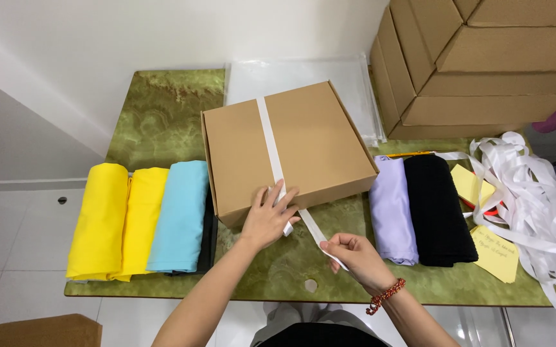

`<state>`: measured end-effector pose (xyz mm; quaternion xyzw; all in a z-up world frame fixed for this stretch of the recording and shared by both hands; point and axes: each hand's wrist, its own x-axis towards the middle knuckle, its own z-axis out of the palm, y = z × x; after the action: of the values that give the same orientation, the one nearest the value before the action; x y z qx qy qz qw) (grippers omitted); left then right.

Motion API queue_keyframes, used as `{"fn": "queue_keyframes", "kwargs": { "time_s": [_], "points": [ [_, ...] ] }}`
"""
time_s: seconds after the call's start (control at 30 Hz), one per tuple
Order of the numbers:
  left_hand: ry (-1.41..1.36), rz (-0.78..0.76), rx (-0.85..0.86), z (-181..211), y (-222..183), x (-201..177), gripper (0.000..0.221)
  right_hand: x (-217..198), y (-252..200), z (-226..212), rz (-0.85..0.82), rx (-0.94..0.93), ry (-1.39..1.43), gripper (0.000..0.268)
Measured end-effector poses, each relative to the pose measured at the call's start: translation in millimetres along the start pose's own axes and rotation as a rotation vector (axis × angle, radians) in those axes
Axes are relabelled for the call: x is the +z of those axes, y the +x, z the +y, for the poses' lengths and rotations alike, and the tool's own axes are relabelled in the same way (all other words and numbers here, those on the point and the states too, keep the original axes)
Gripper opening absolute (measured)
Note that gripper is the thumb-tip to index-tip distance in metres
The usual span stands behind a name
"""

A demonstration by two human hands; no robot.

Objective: The person wraps a white ribbon around a brown cardboard box, tying it into a bow. They then place a yellow sticky note on the box and write on it with a pencil.

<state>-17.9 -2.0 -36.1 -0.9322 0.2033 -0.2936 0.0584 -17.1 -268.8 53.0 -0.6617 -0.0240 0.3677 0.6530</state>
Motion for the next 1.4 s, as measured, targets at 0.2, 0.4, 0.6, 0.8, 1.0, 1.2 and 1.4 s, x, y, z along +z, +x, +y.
{"fn": "queue_keyframes", "kwargs": {
  "time_s": [0.2, 0.4, 0.6, 0.8, 1.0, 1.2, 1.4],
  "points": [
    [0.020, -0.328, -0.055, 19, -33, 33, 0.034, 14, 15, 19, -0.017, 0.067, -0.022, 0.037],
    [0.033, -0.349, -0.032, 17, -36, 36, 0.036, 9, 26, 83, -0.200, 0.259, -0.229, 0.034],
    [0.029, -0.261, -0.061, 18, -35, 36, 0.032, -13, 30, 134, -0.108, 0.411, -0.573, 0.037],
    [0.019, -0.427, -0.035, 20, -39, 46, 0.044, -16, 37, 167, -0.036, 0.535, -0.480, 0.038],
    [0.095, -0.518, -0.034, 26, -26, 36, 0.052, -13, 30, 156, -0.079, 0.476, -0.506, 0.036],
    [-0.038, -0.483, -0.111, 27, -22, 29, 0.042, -7, 14, 129, -0.218, 0.255, -0.178, 0.039],
    [-0.272, -0.574, -0.233, 21, -12, -2, 0.050, 2, 30, 28, 0.074, -0.131, -0.196, 0.017]
  ]
}}
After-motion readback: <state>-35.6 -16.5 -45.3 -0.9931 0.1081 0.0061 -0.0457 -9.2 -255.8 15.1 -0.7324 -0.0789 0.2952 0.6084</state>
